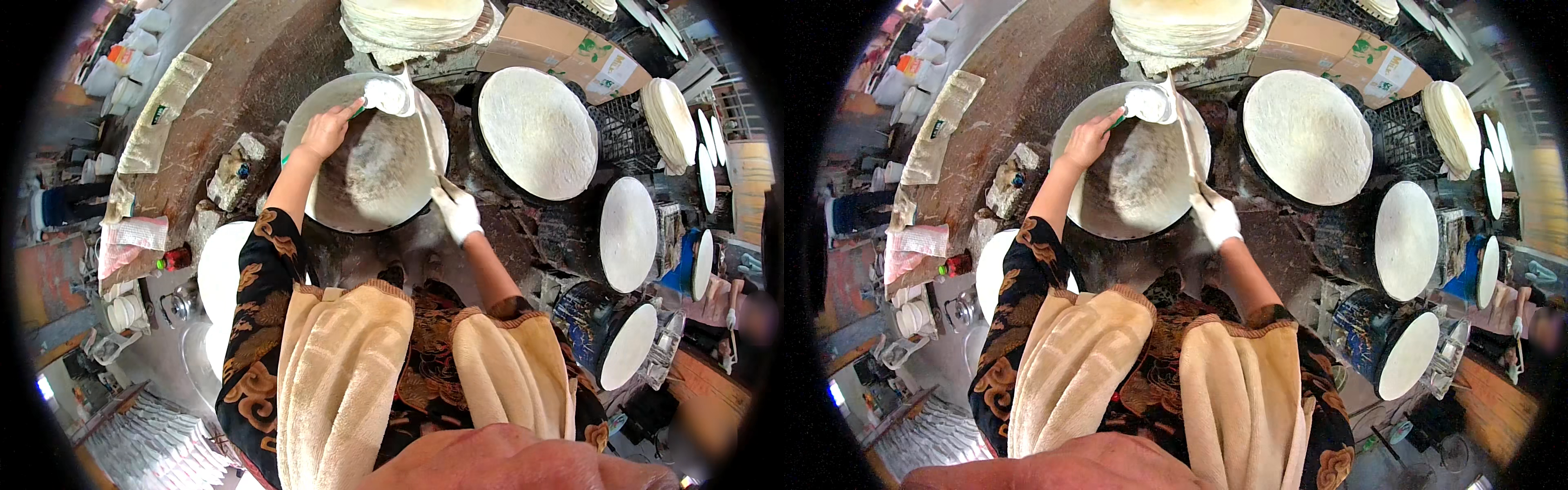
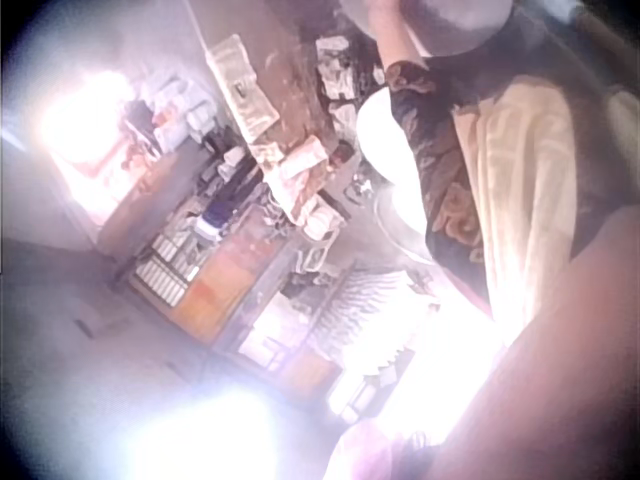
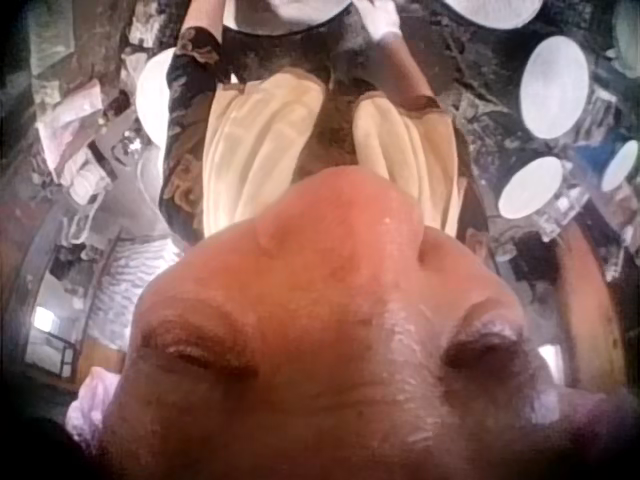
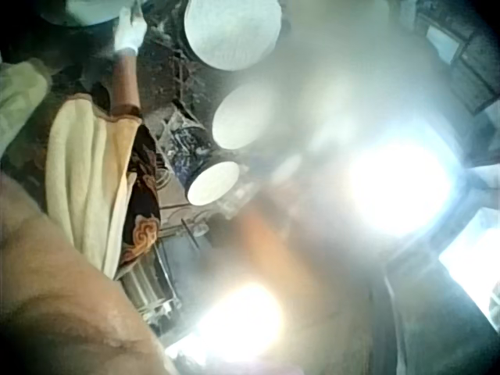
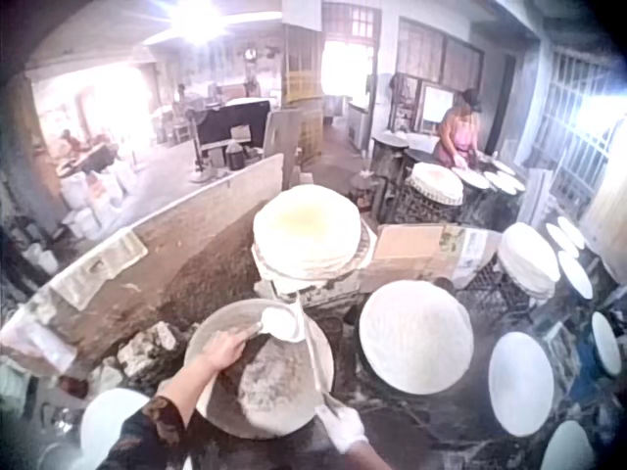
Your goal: The person scoops liquid batter from a large metal bowl and pours it onto a hot circular griddle. Using a wooden spreader, they swirl the batter to form a thin, round crepe. Once cooked, the person lifts the crepe and stacks it with others on a nearby surface.
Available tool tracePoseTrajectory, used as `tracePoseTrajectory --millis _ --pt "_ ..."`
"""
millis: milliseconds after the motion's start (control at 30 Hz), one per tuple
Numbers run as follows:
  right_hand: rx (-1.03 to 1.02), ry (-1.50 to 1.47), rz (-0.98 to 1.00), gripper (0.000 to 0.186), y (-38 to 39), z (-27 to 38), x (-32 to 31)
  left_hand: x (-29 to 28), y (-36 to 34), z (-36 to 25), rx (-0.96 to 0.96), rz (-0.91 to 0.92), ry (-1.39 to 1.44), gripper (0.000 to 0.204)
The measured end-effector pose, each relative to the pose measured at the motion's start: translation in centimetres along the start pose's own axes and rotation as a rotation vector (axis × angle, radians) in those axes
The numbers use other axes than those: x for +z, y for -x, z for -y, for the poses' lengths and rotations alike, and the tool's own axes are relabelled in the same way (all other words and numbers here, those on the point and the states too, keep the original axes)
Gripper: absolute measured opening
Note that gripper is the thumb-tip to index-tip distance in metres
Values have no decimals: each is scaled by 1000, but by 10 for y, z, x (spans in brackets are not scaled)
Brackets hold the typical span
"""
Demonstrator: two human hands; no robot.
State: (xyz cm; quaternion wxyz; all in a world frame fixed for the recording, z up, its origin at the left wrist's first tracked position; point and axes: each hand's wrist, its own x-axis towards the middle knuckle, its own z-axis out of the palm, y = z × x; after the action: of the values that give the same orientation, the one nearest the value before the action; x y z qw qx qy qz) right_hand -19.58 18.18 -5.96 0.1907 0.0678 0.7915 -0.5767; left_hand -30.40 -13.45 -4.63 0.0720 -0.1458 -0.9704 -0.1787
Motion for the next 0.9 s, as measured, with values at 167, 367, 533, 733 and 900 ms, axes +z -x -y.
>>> tracePoseTrajectory --millis 167,367,533,733,900 --pt "73 -228 83 44 -21 37 59 3 8 24 -214 -60 -86 65" --pt "68 -331 71 42 -11 24 8 -2 46 43 -361 -90 -96 64" --pt "47 4 218 51 -11 39 40 2 62 29 -390 -156 -121 65" --pt "87 -101 343 47 -41 52 23 -4 98 25 -617 -198 -145 65" --pt "60 -116 295 48 -92 27 -42 -3 125 10 -713 -222 -113 67"
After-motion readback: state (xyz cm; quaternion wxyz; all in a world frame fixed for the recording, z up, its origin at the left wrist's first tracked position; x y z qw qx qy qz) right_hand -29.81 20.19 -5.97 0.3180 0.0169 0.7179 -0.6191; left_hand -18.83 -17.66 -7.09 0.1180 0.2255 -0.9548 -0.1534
